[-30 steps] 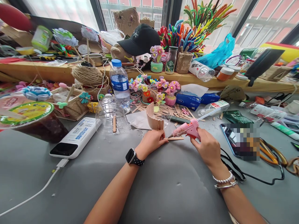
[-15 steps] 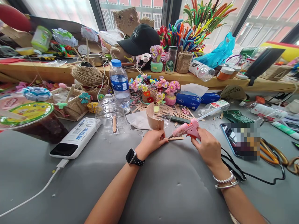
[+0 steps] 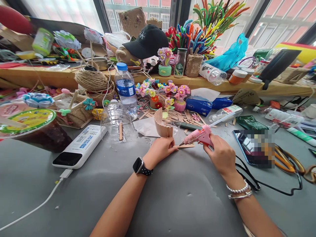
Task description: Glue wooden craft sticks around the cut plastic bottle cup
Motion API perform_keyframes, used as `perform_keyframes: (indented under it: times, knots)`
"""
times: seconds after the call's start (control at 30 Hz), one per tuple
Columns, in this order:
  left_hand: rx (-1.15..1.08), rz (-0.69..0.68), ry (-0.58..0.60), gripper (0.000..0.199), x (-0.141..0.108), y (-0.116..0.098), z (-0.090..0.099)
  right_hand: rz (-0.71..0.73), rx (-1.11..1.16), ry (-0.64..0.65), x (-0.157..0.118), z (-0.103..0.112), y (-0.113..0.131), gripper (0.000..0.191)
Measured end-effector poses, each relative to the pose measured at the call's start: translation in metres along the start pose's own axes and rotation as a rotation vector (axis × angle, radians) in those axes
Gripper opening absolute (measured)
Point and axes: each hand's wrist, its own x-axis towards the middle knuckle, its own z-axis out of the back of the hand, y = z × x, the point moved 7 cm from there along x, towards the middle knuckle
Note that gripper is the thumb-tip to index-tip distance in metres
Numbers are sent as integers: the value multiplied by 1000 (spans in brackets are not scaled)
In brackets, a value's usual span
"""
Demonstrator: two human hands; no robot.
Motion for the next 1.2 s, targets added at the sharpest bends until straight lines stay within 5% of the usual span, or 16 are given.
perform_keyframes:
  times: [1.2]
  knots:
    - [-27, 18, 9, 21, 0, 1, 0, -8, 10, 26, -1, -1, -9, 24]
